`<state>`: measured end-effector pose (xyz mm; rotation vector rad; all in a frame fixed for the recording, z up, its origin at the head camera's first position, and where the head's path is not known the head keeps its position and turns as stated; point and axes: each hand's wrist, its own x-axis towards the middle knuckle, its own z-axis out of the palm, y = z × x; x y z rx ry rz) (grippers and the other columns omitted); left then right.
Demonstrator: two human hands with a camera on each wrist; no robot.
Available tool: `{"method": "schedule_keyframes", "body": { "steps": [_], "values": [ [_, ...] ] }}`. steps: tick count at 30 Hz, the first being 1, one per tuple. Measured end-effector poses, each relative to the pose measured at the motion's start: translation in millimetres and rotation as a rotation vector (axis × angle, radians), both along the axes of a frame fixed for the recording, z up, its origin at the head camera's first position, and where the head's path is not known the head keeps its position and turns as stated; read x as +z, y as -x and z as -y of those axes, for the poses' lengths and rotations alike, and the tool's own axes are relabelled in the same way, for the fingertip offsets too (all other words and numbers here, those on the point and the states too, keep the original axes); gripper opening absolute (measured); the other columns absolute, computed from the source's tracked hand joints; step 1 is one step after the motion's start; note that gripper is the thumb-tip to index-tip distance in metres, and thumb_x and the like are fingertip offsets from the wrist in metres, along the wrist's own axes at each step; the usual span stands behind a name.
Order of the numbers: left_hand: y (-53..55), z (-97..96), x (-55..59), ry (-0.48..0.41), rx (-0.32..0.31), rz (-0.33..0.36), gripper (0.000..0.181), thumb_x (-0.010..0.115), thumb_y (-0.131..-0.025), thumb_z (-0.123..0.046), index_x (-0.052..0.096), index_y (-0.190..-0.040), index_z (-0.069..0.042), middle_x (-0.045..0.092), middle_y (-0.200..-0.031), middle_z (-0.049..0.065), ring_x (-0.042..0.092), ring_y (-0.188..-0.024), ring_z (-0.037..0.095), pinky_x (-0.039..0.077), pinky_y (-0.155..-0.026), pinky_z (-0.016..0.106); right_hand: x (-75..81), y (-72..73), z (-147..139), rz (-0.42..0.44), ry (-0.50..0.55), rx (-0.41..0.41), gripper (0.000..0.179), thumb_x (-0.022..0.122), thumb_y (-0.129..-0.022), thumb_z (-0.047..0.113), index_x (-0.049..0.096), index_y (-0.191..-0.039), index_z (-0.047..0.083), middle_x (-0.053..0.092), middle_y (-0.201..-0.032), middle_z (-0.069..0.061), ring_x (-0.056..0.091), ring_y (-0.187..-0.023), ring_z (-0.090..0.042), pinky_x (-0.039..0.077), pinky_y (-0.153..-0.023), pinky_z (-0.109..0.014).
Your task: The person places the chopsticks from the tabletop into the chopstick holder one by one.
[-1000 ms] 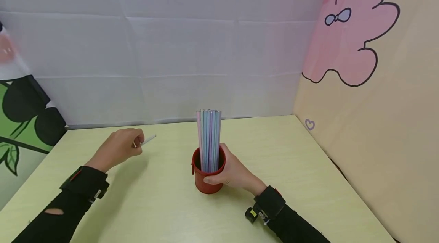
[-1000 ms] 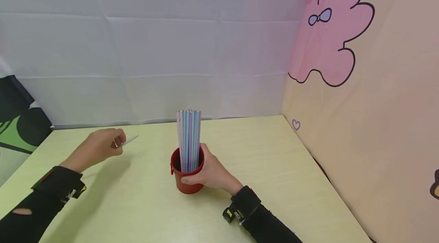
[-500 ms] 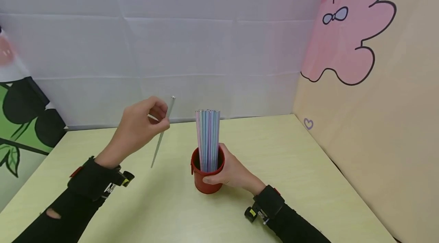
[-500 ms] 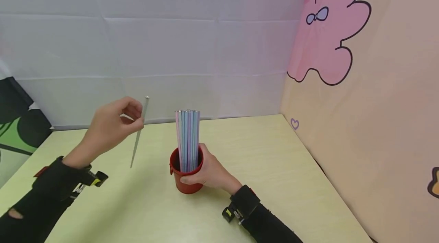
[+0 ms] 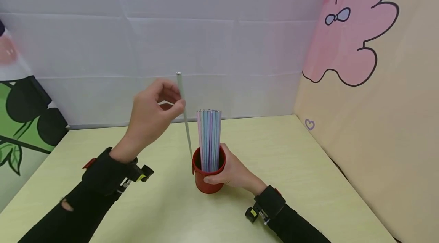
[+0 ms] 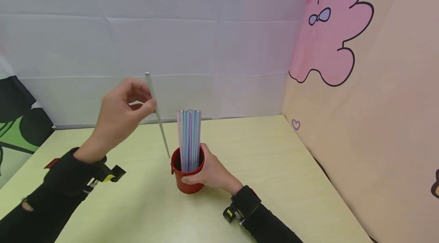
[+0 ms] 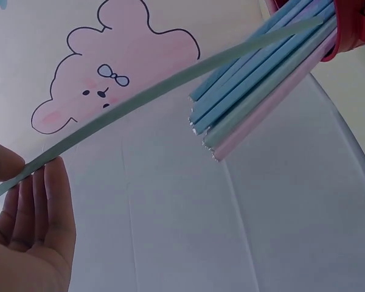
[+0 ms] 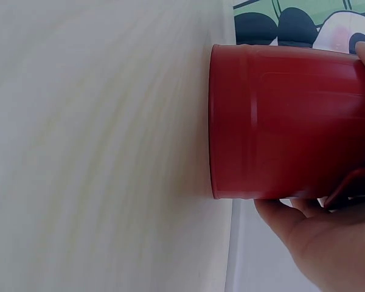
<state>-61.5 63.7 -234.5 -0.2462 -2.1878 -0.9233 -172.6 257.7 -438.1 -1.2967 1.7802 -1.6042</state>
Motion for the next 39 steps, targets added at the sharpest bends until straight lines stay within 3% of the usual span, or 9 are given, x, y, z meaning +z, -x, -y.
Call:
{"method": "schedule_keyframes", "body": {
  "steps": [3,5,11,19,26,39],
  "values": [
    [-1.0,-12.7,3.5,-0.007,-0.025,-0.007,0.019,0.064,-0.086,-0.003,0.056,-0.103,-0.006,0.061,-0.088,0.001,0.059,-0.078,0.01,0.053,-0.069,0.021,-0.3,0.1,1,0.009,0.01,0.009,0.087,0.083,-0.074,0.019,0.027,-0.14,0.03,0.047,-0.133,0.005,0.048,-0.119,-0.017,0.049,-0.09,-0.039],
    [2.1,-15.4,0.0,-0.003,-0.043,-0.005,0.019,0.064,-0.086,-0.003,0.056,-0.103,-0.005,0.061,-0.088,0.004,0.06,-0.078,0.013,0.052,-0.068,0.021,-0.7,-0.3,1,0.01,-0.001,-0.003,0.088,0.083,-0.073,0.019,0.027,-0.14,0.031,0.047,-0.133,0.007,0.048,-0.118,-0.016,0.049,-0.09,-0.038],
    [24.5,-4.0,-29.6,0.01,-0.06,0.026,0.019,0.065,-0.088,-0.012,0.055,-0.103,-0.016,0.06,-0.088,-0.005,0.059,-0.078,0.007,0.054,-0.067,0.024,-1.2,-0.9,3,0.003,-0.022,-0.023,0.088,0.084,-0.073,0.023,0.027,-0.14,0.031,0.046,-0.134,0.007,0.048,-0.118,-0.015,0.048,-0.09,-0.037],
    [32.2,-3.2,-54.1,-0.016,-0.069,0.076,0.02,0.066,-0.086,-0.011,0.055,-0.101,-0.018,0.06,-0.087,-0.006,0.059,-0.076,0.005,0.055,-0.065,0.027,-0.5,-1.3,3,0.0,-0.014,-0.018,0.089,0.084,-0.073,0.023,0.026,-0.139,0.031,0.046,-0.133,0.007,0.048,-0.118,-0.015,0.047,-0.093,-0.038],
    [33.0,-0.7,-65.5,-0.015,-0.059,0.122,0.019,0.066,-0.088,-0.015,0.055,-0.104,-0.016,0.061,-0.089,-0.007,0.059,-0.078,0.004,0.054,-0.068,0.028,-1.6,-0.5,2,-0.004,-0.028,-0.029,0.091,0.084,-0.072,0.025,0.025,-0.14,0.033,0.045,-0.134,0.008,0.046,-0.119,-0.015,0.047,-0.092,-0.038],
    [18.1,12.5,-66.6,0.013,0.032,0.135,0.019,0.064,-0.09,-0.019,0.056,-0.107,-0.018,0.061,-0.092,-0.008,0.059,-0.082,0.003,0.054,-0.072,0.031,-0.9,-2.8,1,0.0,-0.034,-0.04,0.09,0.085,-0.072,0.024,0.026,-0.14,0.033,0.045,-0.134,0.008,0.047,-0.118,-0.015,0.048,-0.09,-0.038]
  ]
}}
